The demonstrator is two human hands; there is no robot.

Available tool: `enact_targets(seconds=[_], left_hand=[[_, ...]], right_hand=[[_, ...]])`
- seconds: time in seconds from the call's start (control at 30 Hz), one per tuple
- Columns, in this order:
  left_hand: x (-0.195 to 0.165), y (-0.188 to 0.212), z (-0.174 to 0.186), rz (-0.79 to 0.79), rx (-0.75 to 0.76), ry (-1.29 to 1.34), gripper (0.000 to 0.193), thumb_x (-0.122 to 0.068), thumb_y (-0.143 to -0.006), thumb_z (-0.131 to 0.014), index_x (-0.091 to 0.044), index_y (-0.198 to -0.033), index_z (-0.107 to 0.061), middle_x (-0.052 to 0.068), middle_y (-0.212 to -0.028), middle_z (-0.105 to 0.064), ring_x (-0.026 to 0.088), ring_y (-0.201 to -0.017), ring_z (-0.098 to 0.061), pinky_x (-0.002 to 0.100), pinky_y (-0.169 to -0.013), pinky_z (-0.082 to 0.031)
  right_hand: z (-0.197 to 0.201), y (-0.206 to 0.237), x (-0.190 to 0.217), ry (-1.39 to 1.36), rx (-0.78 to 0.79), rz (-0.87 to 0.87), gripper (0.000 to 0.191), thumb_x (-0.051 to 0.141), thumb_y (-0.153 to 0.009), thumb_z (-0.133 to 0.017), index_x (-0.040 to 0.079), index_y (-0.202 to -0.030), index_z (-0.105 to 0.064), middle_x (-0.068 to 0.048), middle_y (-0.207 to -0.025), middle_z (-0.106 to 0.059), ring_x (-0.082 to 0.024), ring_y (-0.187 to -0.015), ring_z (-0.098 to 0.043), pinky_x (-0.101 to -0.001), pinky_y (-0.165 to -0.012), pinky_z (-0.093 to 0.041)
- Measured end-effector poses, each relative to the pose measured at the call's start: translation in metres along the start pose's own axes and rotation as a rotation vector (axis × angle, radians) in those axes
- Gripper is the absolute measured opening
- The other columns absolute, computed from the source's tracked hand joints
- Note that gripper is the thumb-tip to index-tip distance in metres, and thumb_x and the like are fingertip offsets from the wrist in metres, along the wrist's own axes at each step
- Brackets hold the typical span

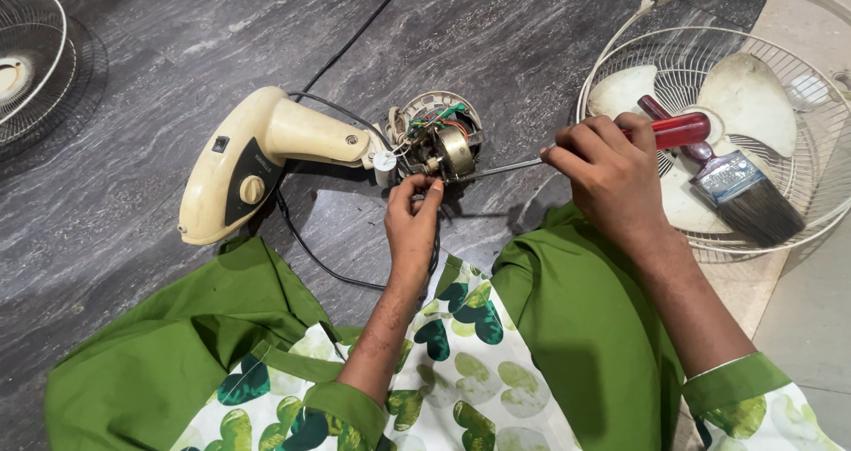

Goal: The person sits on the floor and uses a screwdriver to adjust the internal components of a disassembled electric fan motor. They manipulate wires and small parts within the motor housing, then briefly inspect the fan's control housing.

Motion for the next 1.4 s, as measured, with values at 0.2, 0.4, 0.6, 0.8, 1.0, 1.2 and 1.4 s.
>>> enact_targets(seconds=[0.2, 0.4, 0.6, 0.8, 1.0, 1.2, 1.4], left_hand=[[0.004, -0.006, -0.004, 0.007, -0.014, 0.002, 0.026, -0.026, -0.091, -0.073, -0.003, -0.102, -0.072, 0.003, -0.100, -0.062, 0.014, -0.084, -0.058, 0.029, -0.075, -0.048], [0.001, -0.009, -0.010, -0.058, 0.000, -0.110, 0.032, -0.029, -0.096, -0.061, 0.001, -0.090, -0.070, 0.013, -0.102, -0.060, 0.026, -0.093, -0.060, 0.037, -0.083, -0.047], [-0.007, -0.017, -0.011, -0.109, 0.019, -0.277, 0.041, -0.033, -0.097, -0.056, 0.003, -0.086, -0.071, 0.019, -0.097, -0.057, 0.034, -0.092, -0.059, 0.042, -0.084, -0.047], [-0.013, -0.020, -0.012, 0.021, 0.035, -0.176, 0.041, -0.030, -0.093, -0.055, 0.005, -0.078, -0.070, 0.016, -0.089, -0.065, 0.027, -0.079, -0.064, 0.039, -0.077, -0.048], [-0.017, -0.030, -0.009, 0.356, 0.151, 0.040, 0.039, -0.031, -0.093, -0.058, 0.002, -0.077, -0.073, 0.003, -0.070, -0.067, 0.015, -0.062, -0.053, 0.033, -0.061, -0.041], [-0.013, -0.018, 0.000, 0.073, 0.061, -0.233, 0.035, -0.037, -0.091, -0.062, -0.004, -0.096, -0.075, 0.012, -0.087, -0.073, 0.025, -0.082, -0.069, 0.035, -0.076, -0.049], [-0.001, -0.014, -0.003, -0.071, -0.046, -0.208, 0.033, -0.033, -0.090, -0.069, -0.002, -0.100, -0.072, 0.014, -0.100, -0.072, 0.027, -0.091, -0.069, 0.037, -0.083, -0.051]], right_hand=[[-0.001, 0.000, 0.001, 0.016, -0.026, -0.002, 0.011, 0.009, -0.097, -0.072, 0.020, -0.098, -0.073, 0.007, -0.107, -0.070, -0.013, -0.109, -0.064, -0.0380, -0.103, -0.037], [-0.001, 0.002, 0.001, -0.001, -0.031, -0.014, 0.010, 0.009, -0.099, -0.072, 0.018, -0.099, -0.073, 0.007, -0.109, -0.070, -0.013, -0.110, -0.065, -0.0378, -0.103, -0.036], [-0.002, 0.004, 0.002, -0.024, -0.037, -0.023, 0.011, 0.008, -0.097, -0.072, 0.018, -0.100, -0.073, 0.006, -0.109, -0.070, -0.014, -0.111, -0.065, -0.0386, -0.103, -0.036], [-0.004, 0.003, 0.003, 0.004, -0.063, -0.014, 0.009, 0.010, -0.101, -0.074, 0.018, -0.097, -0.072, 0.007, -0.107, -0.070, -0.012, -0.111, -0.065, -0.0374, -0.103, -0.035], [-0.005, 0.005, 0.004, 0.009, -0.079, -0.011, 0.008, 0.016, -0.103, -0.076, 0.016, -0.097, -0.070, 0.006, -0.108, -0.069, -0.013, -0.112, -0.065, -0.0381, -0.101, -0.033], [-0.006, 0.006, 0.006, -0.014, -0.072, -0.042, 0.009, 0.016, -0.102, -0.076, 0.015, -0.096, -0.070, 0.005, -0.109, -0.069, -0.014, -0.111, -0.064, -0.0384, -0.101, -0.032], [-0.006, 0.006, 0.005, -0.032, -0.071, -0.050, 0.009, 0.015, -0.101, -0.077, 0.015, -0.095, -0.070, 0.006, -0.106, -0.069, -0.013, -0.110, -0.064, -0.0385, -0.100, -0.032]])
Point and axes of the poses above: each hand's wrist, its own y-axis away from the middle knuckle, its own z-axis out of the back of the hand, x = y × z, the point moved 1 cm from there along -y, towards the middle knuckle
